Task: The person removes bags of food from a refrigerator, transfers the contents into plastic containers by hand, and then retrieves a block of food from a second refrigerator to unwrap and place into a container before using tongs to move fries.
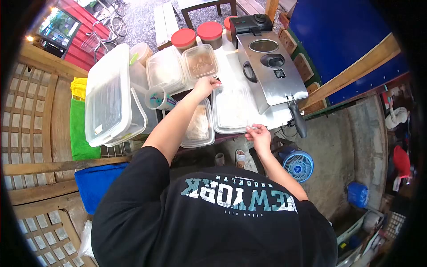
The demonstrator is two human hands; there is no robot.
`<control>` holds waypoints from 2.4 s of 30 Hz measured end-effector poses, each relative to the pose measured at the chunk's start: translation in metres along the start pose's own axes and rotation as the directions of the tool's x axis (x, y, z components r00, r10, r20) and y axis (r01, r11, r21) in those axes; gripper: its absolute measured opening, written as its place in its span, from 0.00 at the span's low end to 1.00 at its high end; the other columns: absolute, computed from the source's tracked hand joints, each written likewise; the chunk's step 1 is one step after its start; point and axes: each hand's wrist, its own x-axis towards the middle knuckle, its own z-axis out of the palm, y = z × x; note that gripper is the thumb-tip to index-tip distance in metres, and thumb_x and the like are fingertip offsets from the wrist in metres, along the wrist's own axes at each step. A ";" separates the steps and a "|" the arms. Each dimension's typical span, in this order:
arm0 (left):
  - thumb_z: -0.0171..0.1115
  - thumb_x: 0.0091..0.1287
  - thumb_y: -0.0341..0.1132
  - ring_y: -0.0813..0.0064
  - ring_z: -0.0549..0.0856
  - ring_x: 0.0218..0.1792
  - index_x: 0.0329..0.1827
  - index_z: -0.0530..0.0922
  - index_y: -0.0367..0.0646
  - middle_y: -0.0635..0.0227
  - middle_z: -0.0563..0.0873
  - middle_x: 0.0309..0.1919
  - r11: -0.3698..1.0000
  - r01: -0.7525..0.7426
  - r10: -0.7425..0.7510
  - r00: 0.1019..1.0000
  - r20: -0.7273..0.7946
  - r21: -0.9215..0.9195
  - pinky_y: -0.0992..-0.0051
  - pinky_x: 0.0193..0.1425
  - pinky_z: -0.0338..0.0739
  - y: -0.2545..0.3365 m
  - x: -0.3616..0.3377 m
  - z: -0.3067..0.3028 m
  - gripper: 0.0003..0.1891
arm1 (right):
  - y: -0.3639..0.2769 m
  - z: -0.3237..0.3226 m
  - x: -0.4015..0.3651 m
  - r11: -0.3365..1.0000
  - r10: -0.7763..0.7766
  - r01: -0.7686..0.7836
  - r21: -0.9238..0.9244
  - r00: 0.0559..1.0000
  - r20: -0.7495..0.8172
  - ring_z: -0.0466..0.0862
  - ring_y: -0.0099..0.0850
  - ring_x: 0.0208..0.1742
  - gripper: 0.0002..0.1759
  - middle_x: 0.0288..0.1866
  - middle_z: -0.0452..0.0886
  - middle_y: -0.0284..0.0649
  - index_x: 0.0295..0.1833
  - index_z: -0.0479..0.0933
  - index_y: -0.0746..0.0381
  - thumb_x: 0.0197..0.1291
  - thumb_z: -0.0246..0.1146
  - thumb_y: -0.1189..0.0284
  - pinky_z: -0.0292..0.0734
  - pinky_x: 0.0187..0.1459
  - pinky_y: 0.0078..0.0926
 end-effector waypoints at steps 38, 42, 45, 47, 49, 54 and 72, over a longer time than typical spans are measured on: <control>0.57 0.61 0.42 0.66 0.82 0.26 0.25 0.81 0.42 0.59 0.83 0.23 0.935 -0.040 -0.115 0.905 0.410 0.352 0.65 0.33 0.75 0.001 0.020 0.001 0.14 | -0.003 -0.028 0.026 0.933 0.246 -0.260 0.248 0.965 0.085 0.81 0.32 0.29 0.12 0.30 0.77 0.43 0.43 0.67 0.68 0.59 0.61 0.74 0.81 0.32 0.25; 0.57 0.60 0.42 0.57 0.83 0.32 0.26 0.82 0.44 0.57 0.84 0.27 0.710 -0.411 0.148 0.881 0.450 0.571 0.63 0.38 0.77 -0.012 0.029 0.024 0.13 | 0.001 -0.048 0.019 0.936 0.231 -0.252 0.247 0.967 0.111 0.81 0.29 0.32 0.14 0.33 0.76 0.39 0.44 0.69 0.65 0.58 0.64 0.71 0.80 0.35 0.24; 0.58 0.57 0.53 0.55 0.83 0.40 0.33 0.83 0.42 0.53 0.85 0.34 0.897 -0.284 0.192 0.941 0.280 0.338 0.64 0.45 0.76 -0.054 0.087 0.084 0.21 | -0.005 -0.046 0.018 0.940 0.262 -0.279 0.196 0.959 0.106 0.81 0.29 0.32 0.14 0.33 0.76 0.38 0.41 0.69 0.64 0.57 0.65 0.69 0.79 0.34 0.24; 0.57 0.56 0.59 0.55 0.83 0.44 0.39 0.83 0.39 0.51 0.84 0.38 0.943 -0.152 0.045 0.939 0.341 0.295 0.65 0.51 0.75 -0.036 0.098 0.097 0.28 | -0.007 -0.039 0.016 0.954 0.240 -0.250 0.165 0.968 0.078 0.80 0.29 0.31 0.14 0.32 0.76 0.38 0.39 0.68 0.62 0.57 0.66 0.68 0.79 0.32 0.25; 0.55 0.58 0.61 0.55 0.82 0.45 0.43 0.83 0.41 0.51 0.84 0.39 0.895 -0.008 -0.183 0.905 0.384 0.446 0.66 0.53 0.75 0.018 0.082 0.078 0.29 | -0.004 -0.037 0.017 0.969 0.201 -0.210 0.131 0.977 0.076 0.80 0.29 0.30 0.14 0.31 0.76 0.38 0.37 0.67 0.61 0.56 0.67 0.68 0.79 0.30 0.25; 0.49 0.63 0.55 0.56 0.83 0.44 0.42 0.83 0.45 0.56 0.84 0.42 0.752 -0.264 -0.058 0.886 0.459 0.604 0.65 0.53 0.75 0.045 0.067 0.078 0.24 | 0.007 -0.041 0.024 0.989 0.140 -0.143 0.045 0.988 0.069 0.80 0.29 0.29 0.13 0.30 0.77 0.38 0.35 0.67 0.62 0.59 0.64 0.66 0.81 0.30 0.26; 0.64 0.53 0.55 0.56 0.83 0.44 0.37 0.83 0.37 0.51 0.84 0.39 0.960 0.110 -0.155 0.975 0.160 0.257 0.66 0.50 0.77 0.012 0.066 0.099 0.26 | 0.009 0.019 -0.024 0.928 0.362 -0.373 -0.024 0.880 0.307 0.84 0.31 0.34 0.20 0.34 0.82 0.44 0.42 0.77 0.73 0.57 0.66 0.64 0.79 0.33 0.23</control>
